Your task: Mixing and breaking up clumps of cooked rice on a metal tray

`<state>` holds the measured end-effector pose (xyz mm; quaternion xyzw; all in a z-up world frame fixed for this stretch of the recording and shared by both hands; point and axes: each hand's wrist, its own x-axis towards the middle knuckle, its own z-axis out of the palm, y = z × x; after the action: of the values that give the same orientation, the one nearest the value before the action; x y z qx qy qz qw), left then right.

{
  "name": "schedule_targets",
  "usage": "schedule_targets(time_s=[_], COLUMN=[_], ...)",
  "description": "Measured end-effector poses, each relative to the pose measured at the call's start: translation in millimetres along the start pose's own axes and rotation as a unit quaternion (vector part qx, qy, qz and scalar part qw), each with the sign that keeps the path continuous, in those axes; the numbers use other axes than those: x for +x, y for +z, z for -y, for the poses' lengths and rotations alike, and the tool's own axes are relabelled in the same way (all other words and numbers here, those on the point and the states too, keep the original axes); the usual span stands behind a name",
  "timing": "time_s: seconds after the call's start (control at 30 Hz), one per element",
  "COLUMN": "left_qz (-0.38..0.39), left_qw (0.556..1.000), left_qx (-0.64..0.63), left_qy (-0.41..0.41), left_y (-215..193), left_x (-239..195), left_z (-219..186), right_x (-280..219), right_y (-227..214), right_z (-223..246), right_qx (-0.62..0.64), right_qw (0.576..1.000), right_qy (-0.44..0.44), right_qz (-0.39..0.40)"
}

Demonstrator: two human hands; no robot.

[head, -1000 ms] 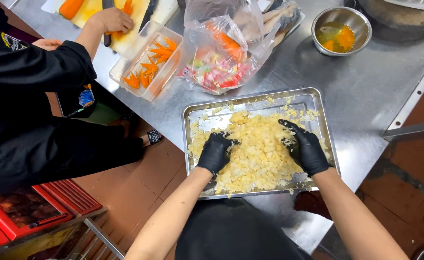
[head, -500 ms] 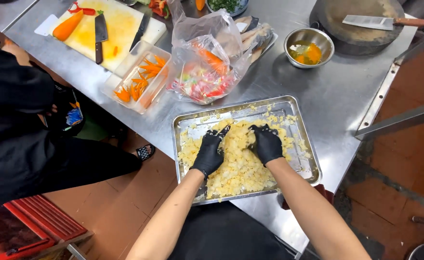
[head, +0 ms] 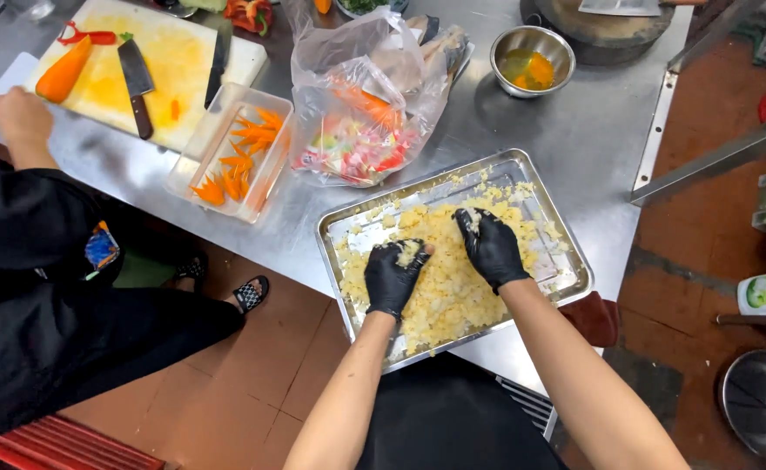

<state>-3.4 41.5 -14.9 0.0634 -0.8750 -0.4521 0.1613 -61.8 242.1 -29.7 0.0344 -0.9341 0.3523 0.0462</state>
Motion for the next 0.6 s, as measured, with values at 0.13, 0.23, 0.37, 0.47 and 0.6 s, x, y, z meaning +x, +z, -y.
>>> schedule_targets(time_s=[0.13,0.23,0.37,0.47,0.6], left_qz=[0.08,0.139,0.13,0.13,0.151], left_qw=[0.989,0.977,0.962,0.962,0.947], left_qx=[-0.103,-0.162,-0.199,-0.134,-0.042], left_qy=[0.069,-0.015,-0.133,-0.2,-0.28], left_y=[-22,-65,-76,-71,-70], left_x=[2,1,0,-8,-13], left_z=[3,-16,1,26,26], right_x=[-29,-38,-40,-46,-69], right_y=[-15,-45,-54,-47,-36], right_z=[35,70,62,28,-21], right_qx=[-0.036,0.046,0.126,0.104,-0.043], right_qw=[0.998,0.998,0.985,0.982,0.97], right_qy=[-0.046,-0.015,0.059,0.102,0.206], right_qz=[0.01,-0.039,-0.104,-0.125,-0.119])
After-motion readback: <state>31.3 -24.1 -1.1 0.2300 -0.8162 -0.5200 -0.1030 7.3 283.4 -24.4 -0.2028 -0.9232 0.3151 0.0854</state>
